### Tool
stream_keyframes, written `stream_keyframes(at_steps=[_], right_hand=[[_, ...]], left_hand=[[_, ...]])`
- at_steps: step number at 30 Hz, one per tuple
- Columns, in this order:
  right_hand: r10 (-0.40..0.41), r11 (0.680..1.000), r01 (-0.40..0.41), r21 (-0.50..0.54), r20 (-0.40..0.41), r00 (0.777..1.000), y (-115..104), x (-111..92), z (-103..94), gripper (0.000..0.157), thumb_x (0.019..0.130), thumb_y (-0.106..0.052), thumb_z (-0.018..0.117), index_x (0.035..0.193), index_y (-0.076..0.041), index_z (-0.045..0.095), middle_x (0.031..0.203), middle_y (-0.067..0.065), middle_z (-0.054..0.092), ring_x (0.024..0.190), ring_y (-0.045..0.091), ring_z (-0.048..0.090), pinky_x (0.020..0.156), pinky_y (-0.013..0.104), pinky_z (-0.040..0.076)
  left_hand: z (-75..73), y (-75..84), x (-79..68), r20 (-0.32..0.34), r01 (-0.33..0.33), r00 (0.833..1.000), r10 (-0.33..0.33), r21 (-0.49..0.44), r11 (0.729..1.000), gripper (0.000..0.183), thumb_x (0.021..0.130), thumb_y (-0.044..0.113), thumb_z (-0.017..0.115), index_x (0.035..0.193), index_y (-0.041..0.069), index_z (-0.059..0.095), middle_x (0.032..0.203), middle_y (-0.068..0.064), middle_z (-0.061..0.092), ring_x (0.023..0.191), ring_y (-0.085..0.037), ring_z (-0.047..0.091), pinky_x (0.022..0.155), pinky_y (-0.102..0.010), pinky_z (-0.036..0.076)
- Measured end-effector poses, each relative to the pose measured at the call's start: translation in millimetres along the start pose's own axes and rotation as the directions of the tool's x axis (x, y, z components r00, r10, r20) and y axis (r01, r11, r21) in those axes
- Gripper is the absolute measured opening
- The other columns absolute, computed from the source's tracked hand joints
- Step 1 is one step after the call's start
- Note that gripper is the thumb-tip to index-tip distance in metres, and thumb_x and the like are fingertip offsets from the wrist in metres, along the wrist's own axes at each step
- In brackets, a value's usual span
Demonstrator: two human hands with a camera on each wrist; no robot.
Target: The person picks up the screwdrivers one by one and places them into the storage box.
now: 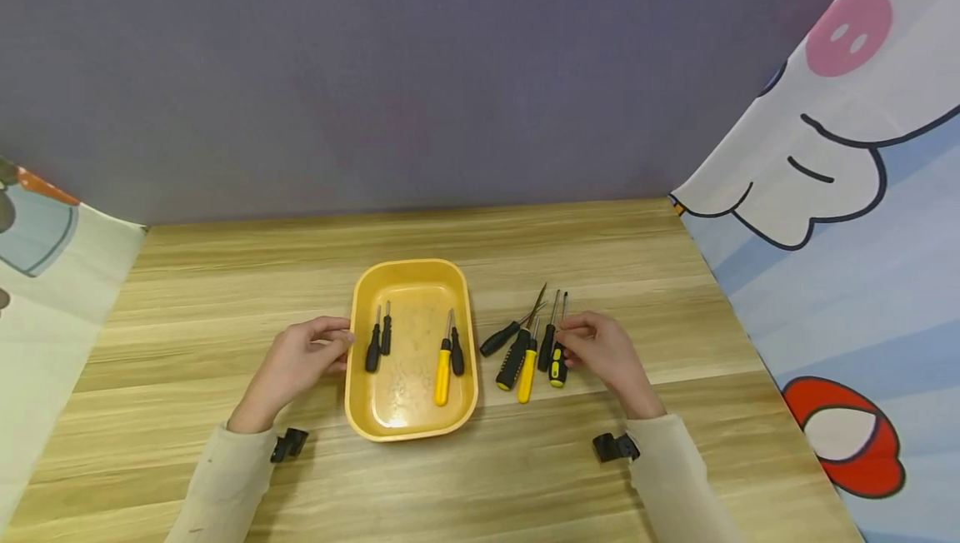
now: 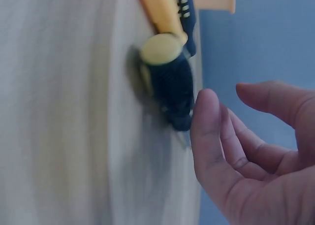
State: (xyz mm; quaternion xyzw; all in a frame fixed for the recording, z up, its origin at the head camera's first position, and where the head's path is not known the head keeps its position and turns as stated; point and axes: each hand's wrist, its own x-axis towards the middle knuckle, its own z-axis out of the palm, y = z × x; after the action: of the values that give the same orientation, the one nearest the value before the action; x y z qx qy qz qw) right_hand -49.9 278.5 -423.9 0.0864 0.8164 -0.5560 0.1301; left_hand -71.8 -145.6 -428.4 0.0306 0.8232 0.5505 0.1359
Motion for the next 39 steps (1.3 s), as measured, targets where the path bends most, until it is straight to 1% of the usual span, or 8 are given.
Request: stream_keyframes(at_steps=[3,7,10,17,22,29,39], right_hand=[[0.032,0.999,-0.032,0.003,-0.029,0.999,7.8,0.0,-0.9,0.036,0.096,-0.004,0.064,0.124,0.016,0.055,0.106,0.025,0.066,0.076,0.023,0.069,0.073,0.041,0.064],[0.064,0.998,-0.064,0.007,-0.047,0.997,17.4,2.0,0.3,0.034,0.096,-0.005,0.065,0.123,0.014,0.057,0.101,0.019,0.068,0.075,0.020,0.069,0.071,0.038,0.065],[0.075,0.997,-0.074,0.005,-0.056,0.996,20.9,3.5,1.7,0.035,0.096,-0.006,0.066,0.123,0.014,0.056,0.100,0.018,0.067,0.074,0.019,0.068,0.069,0.037,0.065],[0.096,0.995,-0.099,-0.029,-0.078,0.992,20.8,3.4,4.0,0.038,0.095,-0.011,0.068,0.123,0.011,0.054,0.101,0.017,0.064,0.075,0.021,0.067,0.068,0.035,0.064],[0.105,0.992,-0.111,-0.057,-0.090,0.990,21.5,3.6,5.8,0.043,0.093,-0.014,0.072,0.124,0.009,0.053,0.102,0.017,0.066,0.075,0.021,0.067,0.068,0.034,0.064],[0.124,0.985,-0.136,-0.110,-0.105,0.987,20.6,4.8,8.2,0.048,0.092,-0.019,0.074,0.125,0.010,0.054,0.103,0.017,0.068,0.073,0.020,0.068,0.065,0.032,0.064],[0.116,0.982,-0.131,-0.136,-0.108,0.987,20.1,5.6,8.7,0.045,0.093,-0.017,0.073,0.124,0.011,0.056,0.102,0.017,0.068,0.073,0.020,0.069,0.065,0.032,0.064]], left_hand=[[-0.2,-0.5,0.1,0.000,0.001,1.000,-0.001,-0.001,1.000,0.031,0.098,0.006,0.063,0.126,-0.008,0.062,0.105,-0.017,0.068,0.080,-0.023,0.072,0.069,-0.034,0.064],[0.0,-0.4,0.0,-0.001,0.001,1.000,-0.001,-0.002,1.000,0.032,0.098,0.006,0.063,0.126,-0.008,0.062,0.105,-0.017,0.068,0.080,-0.022,0.072,0.069,-0.034,0.064],[0.2,0.2,-0.1,-0.003,0.000,1.000,0.000,-0.004,1.000,0.032,0.097,0.006,0.063,0.126,-0.008,0.062,0.105,-0.017,0.068,0.080,-0.023,0.072,0.069,-0.034,0.064],[0.2,0.5,-0.3,0.002,0.010,1.000,-0.010,-0.013,1.000,0.032,0.098,0.005,0.063,0.127,-0.008,0.061,0.107,-0.018,0.067,0.082,-0.023,0.072,0.070,-0.033,0.064],[-0.1,0.3,0.0,0.004,0.011,1.000,-0.011,-0.019,1.000,0.032,0.098,0.006,0.062,0.127,-0.008,0.061,0.107,-0.018,0.067,0.083,-0.023,0.072,0.071,-0.032,0.064],[-0.9,0.7,-0.1,0.007,0.006,1.000,-0.006,-0.020,1.000,0.032,0.098,0.006,0.062,0.127,-0.008,0.061,0.107,-0.018,0.067,0.082,-0.023,0.072,0.070,-0.033,0.064],[-2.3,2.5,-1.4,0.008,0.012,1.000,-0.012,-0.014,1.000,0.032,0.098,0.008,0.063,0.127,-0.007,0.061,0.107,-0.017,0.067,0.078,-0.022,0.072,0.069,-0.033,0.064]])
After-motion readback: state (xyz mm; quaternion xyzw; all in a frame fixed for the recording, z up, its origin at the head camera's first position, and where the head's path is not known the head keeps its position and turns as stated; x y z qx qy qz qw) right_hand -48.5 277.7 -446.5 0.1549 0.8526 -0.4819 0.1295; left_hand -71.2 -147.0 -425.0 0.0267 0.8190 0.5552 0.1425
